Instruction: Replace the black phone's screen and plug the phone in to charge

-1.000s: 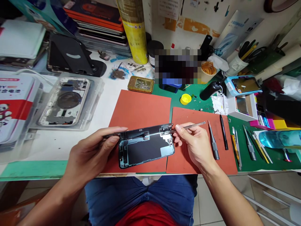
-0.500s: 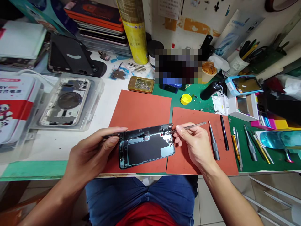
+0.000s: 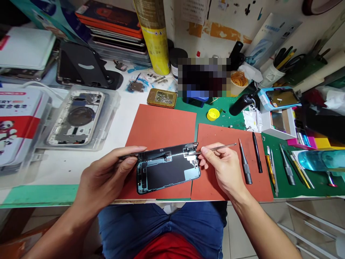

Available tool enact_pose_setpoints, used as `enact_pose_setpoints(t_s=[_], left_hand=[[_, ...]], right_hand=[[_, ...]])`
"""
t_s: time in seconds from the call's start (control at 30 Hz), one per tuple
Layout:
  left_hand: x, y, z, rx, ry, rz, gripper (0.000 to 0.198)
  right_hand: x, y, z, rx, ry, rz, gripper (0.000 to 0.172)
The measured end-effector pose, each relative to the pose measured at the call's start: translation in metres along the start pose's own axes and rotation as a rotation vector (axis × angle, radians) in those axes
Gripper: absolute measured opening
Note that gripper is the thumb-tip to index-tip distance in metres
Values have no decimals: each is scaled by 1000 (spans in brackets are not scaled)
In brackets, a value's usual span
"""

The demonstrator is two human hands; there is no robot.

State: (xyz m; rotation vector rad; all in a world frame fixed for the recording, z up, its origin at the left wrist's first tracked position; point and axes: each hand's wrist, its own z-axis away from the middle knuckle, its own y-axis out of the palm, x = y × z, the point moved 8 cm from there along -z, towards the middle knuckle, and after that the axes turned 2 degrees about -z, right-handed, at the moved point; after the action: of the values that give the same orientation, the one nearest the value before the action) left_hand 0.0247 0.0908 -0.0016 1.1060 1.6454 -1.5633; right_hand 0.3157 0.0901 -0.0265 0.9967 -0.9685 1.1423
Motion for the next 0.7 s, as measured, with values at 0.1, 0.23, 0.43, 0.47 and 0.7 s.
enact_pose_setpoints(t_s=[0.1,0.23,0.43,0.47,0.7], left_hand=[[1,0,0,2,-12,6,25],[1,1,1,2,-6,7,23],[0,1,0,4,3,3,22],[0,1,0,4,6,-2,23],[-1,1,-1,5,18,-9,23]], right_hand=[[-1,-1,0,4,2,6,24],[-1,-1,-1,14,13,-3,22],[-1,0,-3,-3,46,-13,26],[-1,0,-3,-4,50,-14,26],[-2,3,-3,-3,57,-21,28]])
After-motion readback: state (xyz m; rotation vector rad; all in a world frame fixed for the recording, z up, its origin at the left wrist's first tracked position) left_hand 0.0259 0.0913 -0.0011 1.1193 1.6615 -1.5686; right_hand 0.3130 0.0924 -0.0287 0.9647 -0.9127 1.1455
